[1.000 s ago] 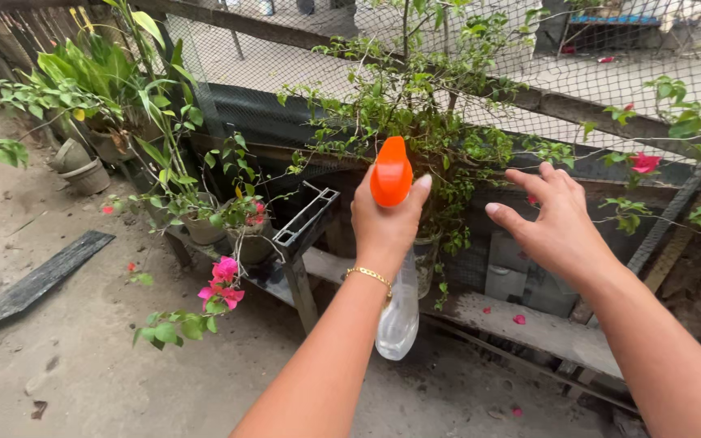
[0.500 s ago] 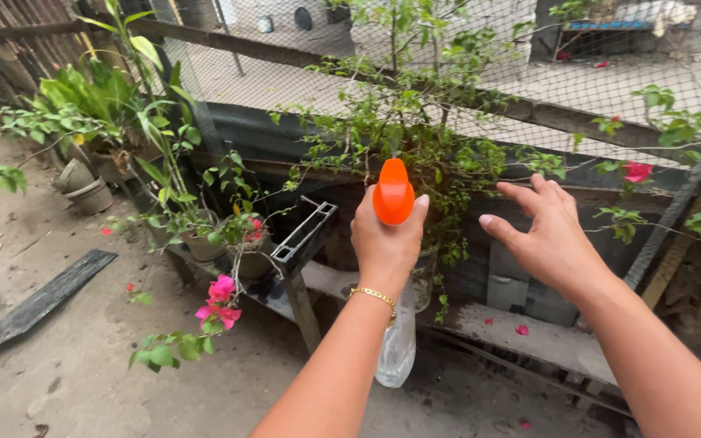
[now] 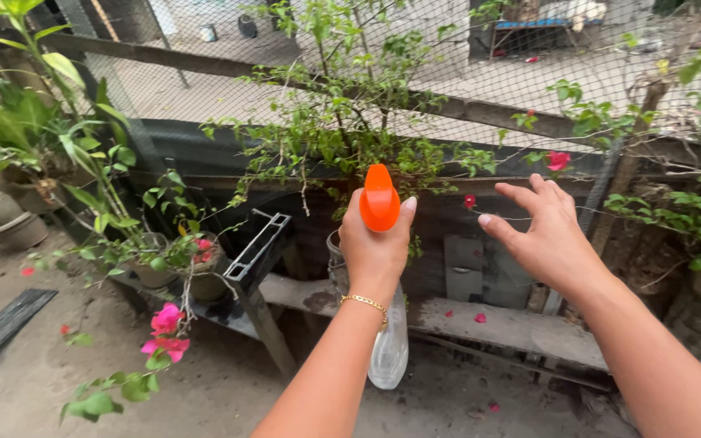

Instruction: The person sprays water on various potted plants placed on a wooden bench using a spray bottle.

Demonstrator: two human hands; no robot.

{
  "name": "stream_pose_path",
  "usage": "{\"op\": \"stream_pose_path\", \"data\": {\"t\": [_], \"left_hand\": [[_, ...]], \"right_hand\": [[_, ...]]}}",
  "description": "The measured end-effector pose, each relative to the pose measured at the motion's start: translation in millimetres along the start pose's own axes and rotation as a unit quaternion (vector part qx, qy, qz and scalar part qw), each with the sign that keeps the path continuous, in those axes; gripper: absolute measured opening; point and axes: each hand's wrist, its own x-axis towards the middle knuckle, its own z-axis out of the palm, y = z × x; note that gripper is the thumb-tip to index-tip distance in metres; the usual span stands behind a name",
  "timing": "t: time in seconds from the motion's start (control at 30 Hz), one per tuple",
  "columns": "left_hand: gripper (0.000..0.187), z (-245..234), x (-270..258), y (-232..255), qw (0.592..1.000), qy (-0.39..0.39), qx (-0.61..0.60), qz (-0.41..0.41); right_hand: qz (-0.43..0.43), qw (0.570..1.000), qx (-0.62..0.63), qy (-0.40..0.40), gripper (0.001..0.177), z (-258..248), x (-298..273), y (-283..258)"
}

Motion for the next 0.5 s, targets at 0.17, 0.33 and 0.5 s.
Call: {"op": "stream_pose_path", "data": {"t": [0.17, 0.33, 0.5], "left_hand": [[0.033, 12.9, -1.1, 2.3, 1.000, -0.008, 0.010, -0.017], [0.036, 15.6, -9.7, 5.0, 0.999, -0.016, -0.038, -0.012], [0.038, 19.2, -11.2, 5.7, 0.999, -0.016, -0.036, 0.011]], "right_hand": [[-0.013, 1.000, -0.009, 0.019, 0.067, -6.1, 0.8, 11.3], [-0.016, 1.000, -0.016, 0.014, 0.068, -4.3, 2.3, 14.2], [-0.011, 1.000, -0.015, 0.016, 0.068, -4.5, 2.6, 17.2]]}}
